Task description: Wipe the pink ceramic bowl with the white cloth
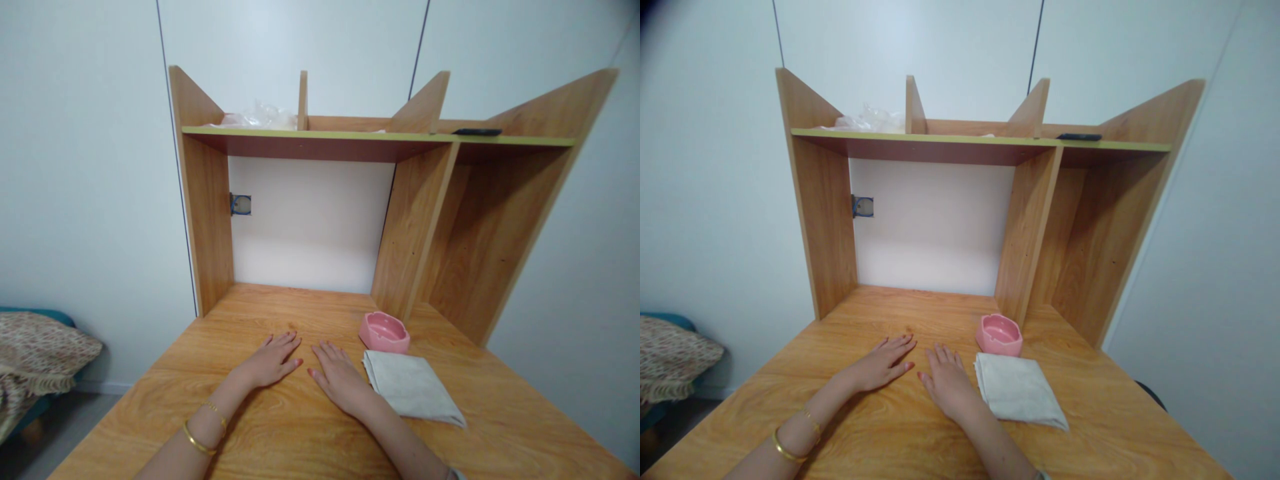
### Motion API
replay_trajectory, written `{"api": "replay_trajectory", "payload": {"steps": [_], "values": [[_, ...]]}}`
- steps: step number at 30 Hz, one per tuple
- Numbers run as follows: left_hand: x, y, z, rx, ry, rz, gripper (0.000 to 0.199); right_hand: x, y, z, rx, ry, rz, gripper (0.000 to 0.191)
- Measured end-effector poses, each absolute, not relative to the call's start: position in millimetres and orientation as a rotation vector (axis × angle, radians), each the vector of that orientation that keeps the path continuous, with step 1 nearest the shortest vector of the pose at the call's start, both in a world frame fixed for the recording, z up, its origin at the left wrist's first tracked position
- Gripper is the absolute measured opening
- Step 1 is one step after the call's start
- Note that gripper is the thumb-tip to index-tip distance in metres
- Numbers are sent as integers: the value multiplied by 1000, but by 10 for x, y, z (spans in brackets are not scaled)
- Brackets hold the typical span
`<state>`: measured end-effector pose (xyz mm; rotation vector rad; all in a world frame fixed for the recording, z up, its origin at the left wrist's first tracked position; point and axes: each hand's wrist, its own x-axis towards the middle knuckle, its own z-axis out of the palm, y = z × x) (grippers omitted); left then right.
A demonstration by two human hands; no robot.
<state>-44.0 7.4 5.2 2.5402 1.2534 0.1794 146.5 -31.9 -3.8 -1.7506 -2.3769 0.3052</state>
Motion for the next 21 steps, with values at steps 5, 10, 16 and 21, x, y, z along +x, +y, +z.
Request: {"api": "replay_trajectory", "payload": {"steps": [5, 10, 16, 21], "values": [[-438, 77, 64, 2537, 1254, 151, 64, 1471, -313, -58, -1745, -2365, 290, 58], [-439, 74, 69, 2538, 1254, 146, 65, 1468, -323, -36, -1742, -2365, 309, 57], [-438, 65, 67, 2538, 1252, 162, 64, 1459, -332, -5, -1757, -2375, 334, 57], [-443, 67, 66, 2533, 1244, 174, 65, 1465, -326, -18, -1758, -2372, 338, 57]]}}
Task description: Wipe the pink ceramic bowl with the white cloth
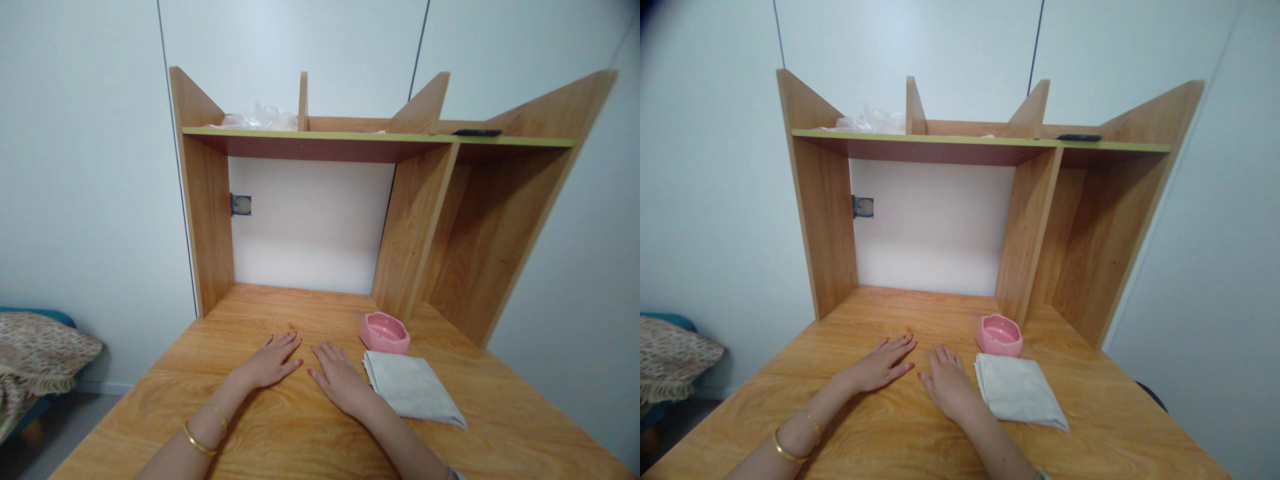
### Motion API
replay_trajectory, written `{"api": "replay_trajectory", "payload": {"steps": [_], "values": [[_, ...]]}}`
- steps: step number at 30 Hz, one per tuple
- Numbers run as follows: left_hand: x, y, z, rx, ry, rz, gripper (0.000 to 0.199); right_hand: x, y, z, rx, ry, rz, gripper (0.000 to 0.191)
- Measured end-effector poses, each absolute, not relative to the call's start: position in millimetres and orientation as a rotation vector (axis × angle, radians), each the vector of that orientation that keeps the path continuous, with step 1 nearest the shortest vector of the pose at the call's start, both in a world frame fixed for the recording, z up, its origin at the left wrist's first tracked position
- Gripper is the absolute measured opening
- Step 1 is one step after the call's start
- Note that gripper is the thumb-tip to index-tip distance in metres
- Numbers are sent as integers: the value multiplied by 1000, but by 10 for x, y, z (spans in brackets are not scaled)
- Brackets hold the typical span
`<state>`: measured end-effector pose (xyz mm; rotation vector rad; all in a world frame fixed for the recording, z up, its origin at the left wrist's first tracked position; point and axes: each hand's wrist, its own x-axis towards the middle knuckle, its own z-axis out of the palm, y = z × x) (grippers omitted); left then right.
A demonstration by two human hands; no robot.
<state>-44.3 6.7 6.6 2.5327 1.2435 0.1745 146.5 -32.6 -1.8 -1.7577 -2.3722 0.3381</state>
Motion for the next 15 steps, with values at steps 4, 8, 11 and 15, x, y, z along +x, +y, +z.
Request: {"api": "replay_trajectory", "payload": {"steps": [4, 8, 11, 15], "values": [[-446, 77, 53, 2533, 1244, 179, 65, 1465, -324, -22, -1749, -2371, 330, 58], [-443, 74, 53, 2535, 1249, 179, 65, 1461, -331, -4, -1747, -2380, 335, 58], [-437, 64, 69, 2534, 1251, 174, 65, 1462, -333, 5, -1750, -2389, 332, 58], [-433, 57, 81, 2531, 1253, 159, 65, 1472, -324, -5, -1755, -2383, 335, 59]]}}
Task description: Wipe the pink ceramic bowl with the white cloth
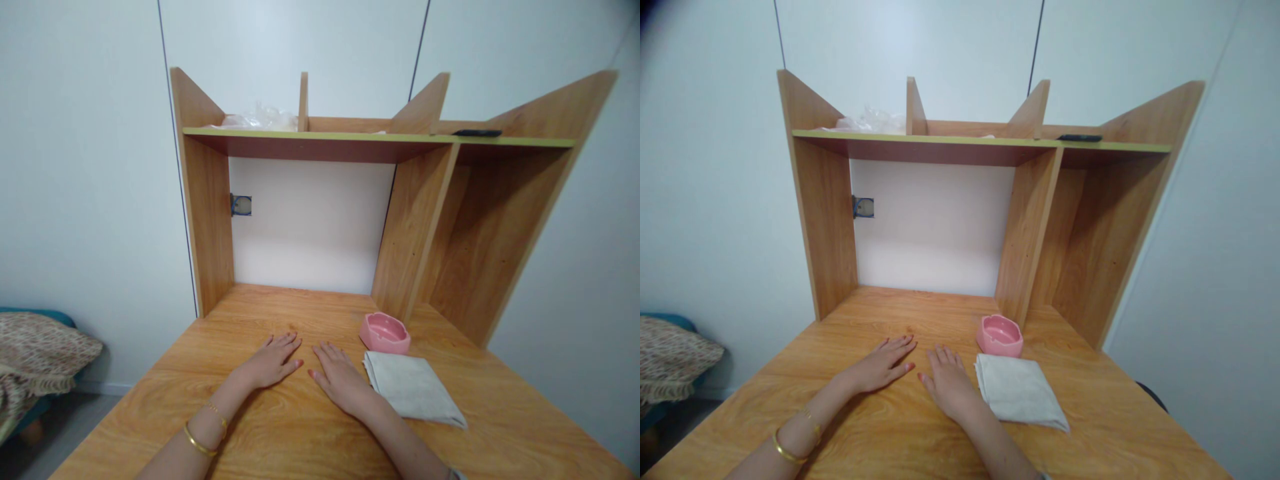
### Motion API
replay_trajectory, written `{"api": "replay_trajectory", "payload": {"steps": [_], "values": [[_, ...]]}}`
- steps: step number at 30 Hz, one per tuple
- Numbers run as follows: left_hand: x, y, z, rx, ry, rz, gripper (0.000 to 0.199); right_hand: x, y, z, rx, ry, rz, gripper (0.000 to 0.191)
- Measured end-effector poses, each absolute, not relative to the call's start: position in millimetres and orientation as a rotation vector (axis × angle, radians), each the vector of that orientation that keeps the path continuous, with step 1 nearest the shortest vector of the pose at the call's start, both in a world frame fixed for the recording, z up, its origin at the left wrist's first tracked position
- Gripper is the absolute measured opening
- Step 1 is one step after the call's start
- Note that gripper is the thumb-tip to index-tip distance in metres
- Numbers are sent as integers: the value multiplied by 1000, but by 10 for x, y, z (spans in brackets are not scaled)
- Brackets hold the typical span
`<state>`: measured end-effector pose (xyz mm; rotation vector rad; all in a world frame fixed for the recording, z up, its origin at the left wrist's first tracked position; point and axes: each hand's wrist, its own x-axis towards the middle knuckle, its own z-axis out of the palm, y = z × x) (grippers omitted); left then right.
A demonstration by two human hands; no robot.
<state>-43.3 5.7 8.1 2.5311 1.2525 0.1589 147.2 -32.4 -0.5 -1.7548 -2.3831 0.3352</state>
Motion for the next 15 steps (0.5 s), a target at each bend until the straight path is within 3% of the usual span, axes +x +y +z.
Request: {"api": "replay_trajectory", "payload": {"steps": [15], "values": [[-445, 81, 35, 2544, 1244, 199, 65, 1476, -332, -3, -1746, -2384, 344, 59]]}}
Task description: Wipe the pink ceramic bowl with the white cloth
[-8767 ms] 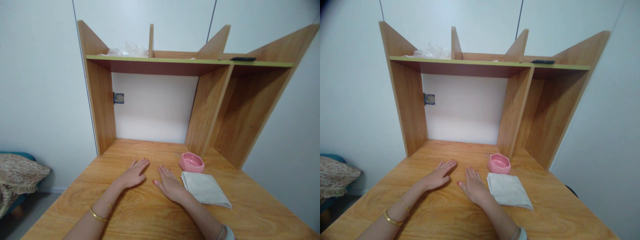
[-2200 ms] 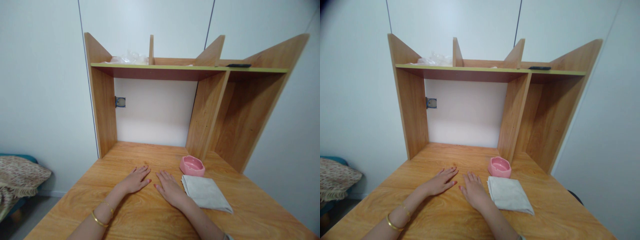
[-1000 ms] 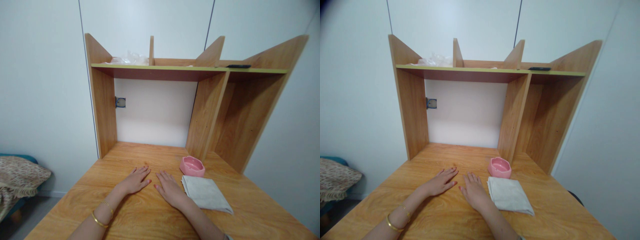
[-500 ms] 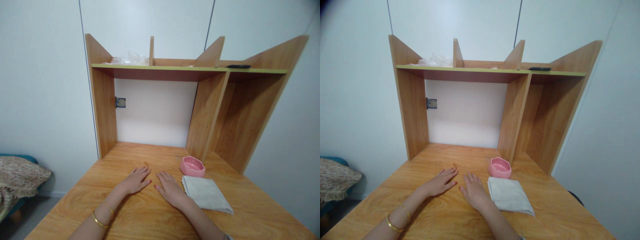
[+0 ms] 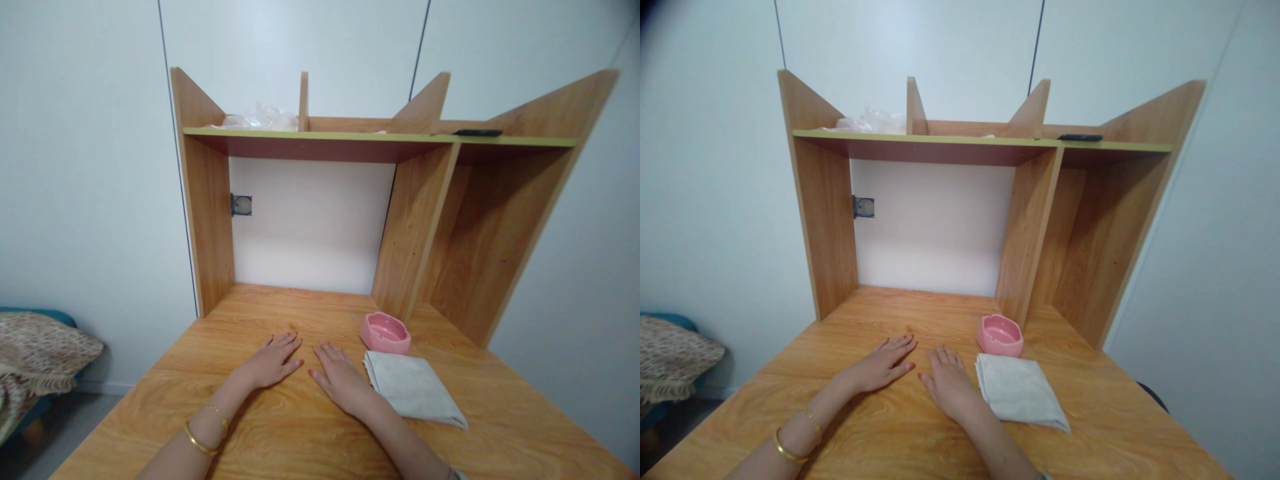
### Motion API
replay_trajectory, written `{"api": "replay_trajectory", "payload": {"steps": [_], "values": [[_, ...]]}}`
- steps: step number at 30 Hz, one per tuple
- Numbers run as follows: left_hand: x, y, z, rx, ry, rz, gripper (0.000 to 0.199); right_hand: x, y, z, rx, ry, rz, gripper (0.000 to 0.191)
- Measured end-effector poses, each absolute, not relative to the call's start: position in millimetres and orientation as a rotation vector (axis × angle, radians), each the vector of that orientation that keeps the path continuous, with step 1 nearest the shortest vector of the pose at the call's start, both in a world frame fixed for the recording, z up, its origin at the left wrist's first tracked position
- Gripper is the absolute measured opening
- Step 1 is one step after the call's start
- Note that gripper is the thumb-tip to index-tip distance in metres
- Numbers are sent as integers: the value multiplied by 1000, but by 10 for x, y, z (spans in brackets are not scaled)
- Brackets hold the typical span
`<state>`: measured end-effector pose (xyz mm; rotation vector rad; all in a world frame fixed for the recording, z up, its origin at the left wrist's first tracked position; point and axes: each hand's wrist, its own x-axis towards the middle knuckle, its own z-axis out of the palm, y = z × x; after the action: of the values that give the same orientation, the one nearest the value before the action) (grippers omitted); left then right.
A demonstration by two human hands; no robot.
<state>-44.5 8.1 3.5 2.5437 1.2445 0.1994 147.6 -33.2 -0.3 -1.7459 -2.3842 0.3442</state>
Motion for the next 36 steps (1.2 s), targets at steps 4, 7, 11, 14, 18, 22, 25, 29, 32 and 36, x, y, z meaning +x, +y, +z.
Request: {"api": "replay_trajectory", "payload": {"steps": [4, 7, 11, 14, 18, 22, 25, 29, 32, 36], "values": [[-446, 85, 35, 2541, 1240, 189, 65, 1476, -324, -15, -1745, -2386, 329, 59], [-447, 88, 36, 2538, 1239, 186, 65, 1480, -316, -22, -1748, -2389, 326, 60], [-451, 96, 20, 2538, 1230, 200, 65, 1481, -314, -21, -1754, -2396, 323, 60], [-453, 98, 13, 2544, 1234, 200, 64, 1480, -314, -26, -1745, -2393, 322, 59], [-450, 89, 28, 2540, 1238, 192, 65, 1481, -315, -41, -1744, -2378, 319, 59], [-447, 72, 49, 2537, 1243, 194, 65, 1478, -322, -33, -1740, -2372, 321, 59], [-444, 69, 57, 2540, 1246, 188, 64, 1472, -330, -11, -1742, -2377, 330, 60], [-439, 79, 57, 2532, 1251, 164, 64, 1468, -336, 7, -1760, -2393, 332, 59], [-440, 82, 59, 2527, 1252, 155, 64, 1470, -333, -3, -1752, -2389, 328, 59], [-442, 77, 61, 2528, 1251, 164, 64, 1476, -326, -25, -1735, -2376, 324, 59]]}}
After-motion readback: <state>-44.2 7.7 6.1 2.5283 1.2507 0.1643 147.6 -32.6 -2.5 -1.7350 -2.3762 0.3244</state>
